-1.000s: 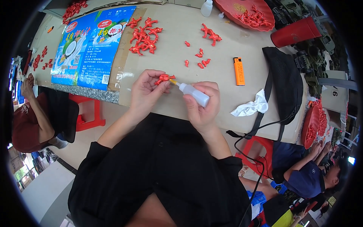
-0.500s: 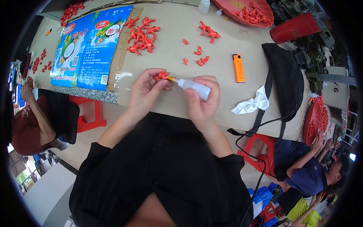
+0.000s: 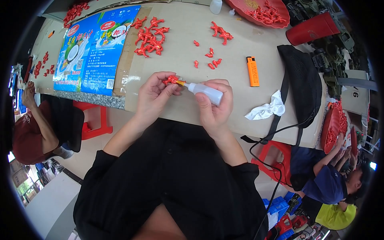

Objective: The person applies glue from a glue bottle to small red plastic toy parts and joins them together by hand.

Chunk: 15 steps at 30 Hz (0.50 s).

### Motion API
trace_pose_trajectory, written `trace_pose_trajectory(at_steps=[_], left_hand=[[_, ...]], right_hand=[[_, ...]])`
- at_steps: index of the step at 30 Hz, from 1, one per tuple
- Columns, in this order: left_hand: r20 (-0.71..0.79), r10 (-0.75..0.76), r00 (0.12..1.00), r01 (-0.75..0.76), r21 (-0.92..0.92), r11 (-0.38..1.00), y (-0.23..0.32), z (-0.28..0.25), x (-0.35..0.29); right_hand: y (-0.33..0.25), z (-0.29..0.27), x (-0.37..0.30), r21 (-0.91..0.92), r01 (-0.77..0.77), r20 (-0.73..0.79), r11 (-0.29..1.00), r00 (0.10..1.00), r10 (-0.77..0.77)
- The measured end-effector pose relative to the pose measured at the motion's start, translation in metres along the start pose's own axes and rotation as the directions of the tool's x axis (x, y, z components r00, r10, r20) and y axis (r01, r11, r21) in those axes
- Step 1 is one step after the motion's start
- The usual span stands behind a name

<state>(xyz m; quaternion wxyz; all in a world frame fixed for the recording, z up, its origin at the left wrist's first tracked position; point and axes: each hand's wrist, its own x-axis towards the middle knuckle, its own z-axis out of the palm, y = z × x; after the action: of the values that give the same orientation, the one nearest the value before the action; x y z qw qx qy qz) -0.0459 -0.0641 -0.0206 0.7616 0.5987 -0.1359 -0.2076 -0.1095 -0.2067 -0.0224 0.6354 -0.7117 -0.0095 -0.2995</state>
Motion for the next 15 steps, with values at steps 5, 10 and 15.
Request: trace_pose_trajectory(at_steps=[5,10,15], left_hand=[[0.008,-0.001,1.000,0.001,0.007,1.000,-0.0007,-0.0010,0.0000],[0.008,-0.003,1.000,0.003,0.010,1.000,0.0001,-0.0008,0.0009],[-0.010,0.017,1.000,-0.016,0.017,1.000,-0.0004,-0.0007,0.0009]], right_hand=[[-0.0005,0.0001,0.0004,0.011,-0.003,0.009,1.000,1.000,0.003],[-0.0013,-0.0001,0.0005,0.003,-0.006,0.012,1.000,1.000,0.006],[-0.0012,-0.0014,0.0003,0.001,-0.014,0.012,1.000,1.000,0.014]])
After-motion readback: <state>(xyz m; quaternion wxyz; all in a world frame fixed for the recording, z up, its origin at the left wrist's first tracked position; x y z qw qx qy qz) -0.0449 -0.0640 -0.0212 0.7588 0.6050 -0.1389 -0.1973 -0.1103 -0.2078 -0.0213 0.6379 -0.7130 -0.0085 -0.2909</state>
